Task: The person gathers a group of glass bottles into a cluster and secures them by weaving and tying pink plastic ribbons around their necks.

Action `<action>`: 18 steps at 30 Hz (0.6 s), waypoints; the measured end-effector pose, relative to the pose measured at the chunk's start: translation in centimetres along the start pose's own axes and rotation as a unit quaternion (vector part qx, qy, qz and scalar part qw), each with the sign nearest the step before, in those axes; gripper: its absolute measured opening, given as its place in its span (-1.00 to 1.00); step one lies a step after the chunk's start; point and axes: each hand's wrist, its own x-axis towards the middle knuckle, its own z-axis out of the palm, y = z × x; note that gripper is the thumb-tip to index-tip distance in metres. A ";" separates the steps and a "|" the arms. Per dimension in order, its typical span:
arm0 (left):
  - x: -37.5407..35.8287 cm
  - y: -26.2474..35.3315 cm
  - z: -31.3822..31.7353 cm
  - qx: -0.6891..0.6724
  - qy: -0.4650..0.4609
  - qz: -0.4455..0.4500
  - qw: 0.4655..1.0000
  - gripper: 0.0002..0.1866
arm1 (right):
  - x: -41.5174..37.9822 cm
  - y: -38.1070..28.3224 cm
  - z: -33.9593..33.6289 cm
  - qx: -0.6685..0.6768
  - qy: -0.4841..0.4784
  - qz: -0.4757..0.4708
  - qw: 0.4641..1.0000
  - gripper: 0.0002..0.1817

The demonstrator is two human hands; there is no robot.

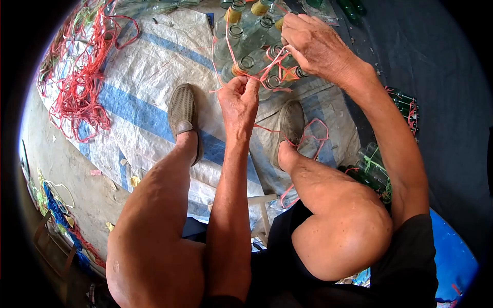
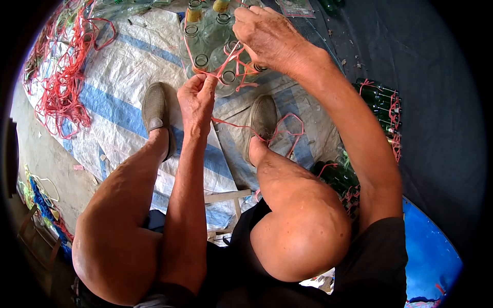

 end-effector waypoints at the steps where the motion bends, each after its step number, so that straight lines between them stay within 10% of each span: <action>1: 0.0 0.0 0.0 0.002 0.001 -0.002 1.000 -0.76 | -0.1 0.4 0.5 -0.003 0.002 0.005 1.000 -0.89; 18: -0.2 -0.1 0.6 -0.054 0.029 -0.002 0.998 -0.85 | 2.6 0.7 1.3 0.084 -0.099 0.132 0.983 -0.84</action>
